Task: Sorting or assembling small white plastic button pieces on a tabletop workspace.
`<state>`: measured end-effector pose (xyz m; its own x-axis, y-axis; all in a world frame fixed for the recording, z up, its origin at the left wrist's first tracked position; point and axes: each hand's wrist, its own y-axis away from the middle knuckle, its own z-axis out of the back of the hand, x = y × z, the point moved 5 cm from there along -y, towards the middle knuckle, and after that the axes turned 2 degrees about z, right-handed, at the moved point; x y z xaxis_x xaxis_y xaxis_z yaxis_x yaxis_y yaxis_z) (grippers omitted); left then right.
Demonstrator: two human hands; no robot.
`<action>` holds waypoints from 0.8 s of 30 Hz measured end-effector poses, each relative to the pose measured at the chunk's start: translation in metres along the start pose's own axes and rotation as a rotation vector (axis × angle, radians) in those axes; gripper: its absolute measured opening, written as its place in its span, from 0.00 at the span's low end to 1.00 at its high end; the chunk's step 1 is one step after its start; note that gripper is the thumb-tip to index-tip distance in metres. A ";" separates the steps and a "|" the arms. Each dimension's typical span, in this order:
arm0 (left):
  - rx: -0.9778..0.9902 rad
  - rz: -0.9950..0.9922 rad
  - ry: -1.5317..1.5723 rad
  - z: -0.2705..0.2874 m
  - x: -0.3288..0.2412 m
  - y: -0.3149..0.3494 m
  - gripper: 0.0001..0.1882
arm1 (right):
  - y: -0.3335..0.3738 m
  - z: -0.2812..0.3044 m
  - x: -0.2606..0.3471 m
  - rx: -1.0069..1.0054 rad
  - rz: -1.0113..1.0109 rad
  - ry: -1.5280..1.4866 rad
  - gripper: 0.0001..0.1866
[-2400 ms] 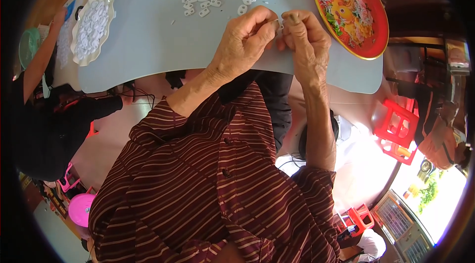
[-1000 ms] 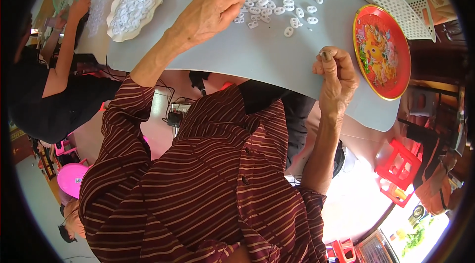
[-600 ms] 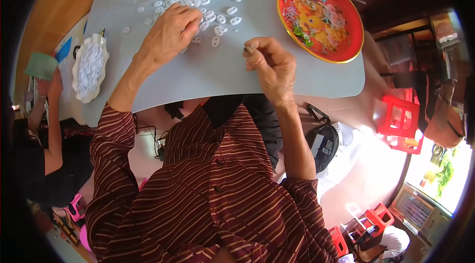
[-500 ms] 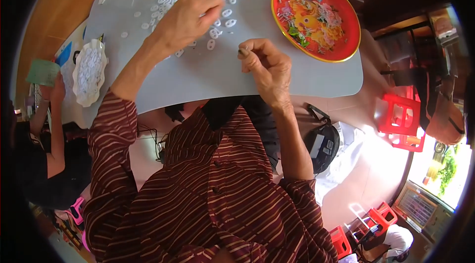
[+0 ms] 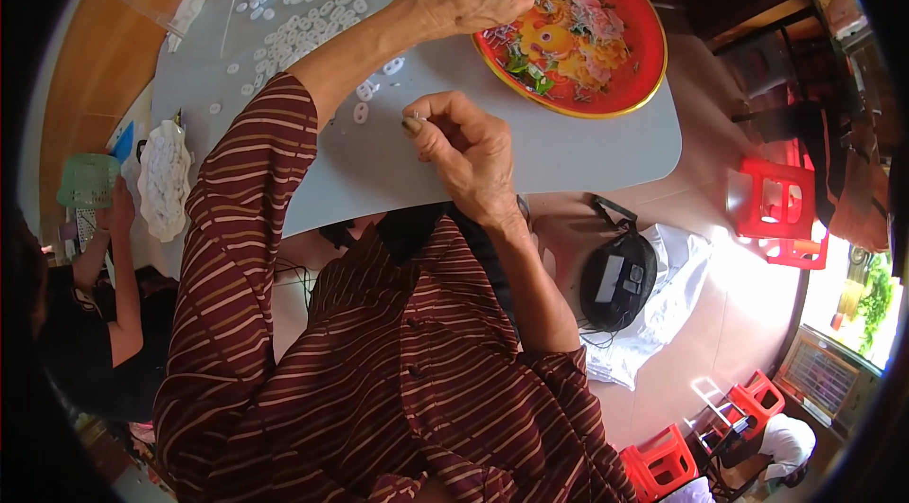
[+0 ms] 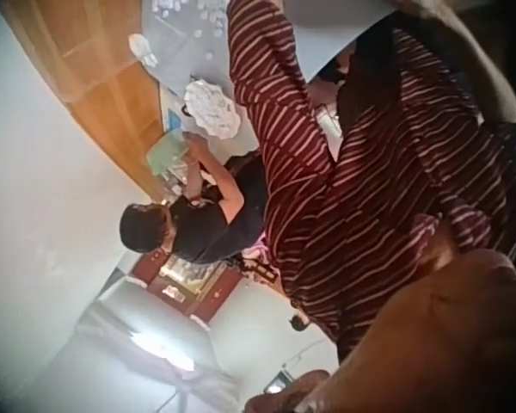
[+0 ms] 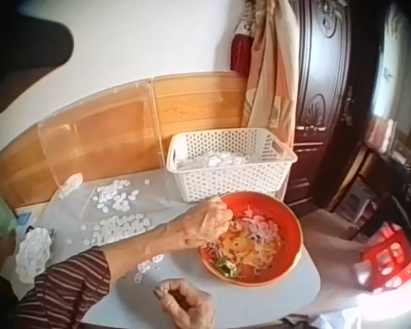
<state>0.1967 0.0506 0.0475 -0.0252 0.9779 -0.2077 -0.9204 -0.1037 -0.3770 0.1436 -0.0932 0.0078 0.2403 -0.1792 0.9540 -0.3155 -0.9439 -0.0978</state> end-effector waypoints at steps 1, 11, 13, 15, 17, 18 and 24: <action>0.009 0.007 0.000 -0.003 0.002 0.001 0.07 | 0.001 -0.002 -0.001 0.010 -0.007 -0.009 0.04; 0.003 0.017 0.059 0.080 0.013 0.055 0.08 | 0.003 0.000 0.002 -0.033 -0.053 -0.024 0.05; 0.060 0.054 -0.002 0.081 0.015 0.082 0.09 | 0.003 0.000 -0.001 -0.014 -0.021 -0.014 0.06; 0.149 0.256 0.027 0.075 0.014 0.106 0.05 | 0.001 0.001 -0.001 -0.010 0.015 0.046 0.06; 0.184 0.225 -0.014 0.068 0.014 0.119 0.07 | 0.001 0.001 -0.001 -0.013 0.008 0.034 0.06; 0.150 0.237 -0.051 0.067 0.010 0.123 0.07 | 0.000 0.000 -0.001 -0.018 0.006 0.016 0.06; 0.087 0.292 -0.089 0.042 0.018 0.146 0.07 | -0.002 -0.003 -0.001 -0.042 -0.006 0.025 0.07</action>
<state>0.0449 0.0603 0.0269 -0.3242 0.9214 -0.2143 -0.8989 -0.3707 -0.2337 0.1415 -0.0907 0.0076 0.2197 -0.1663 0.9613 -0.3523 -0.9324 -0.0808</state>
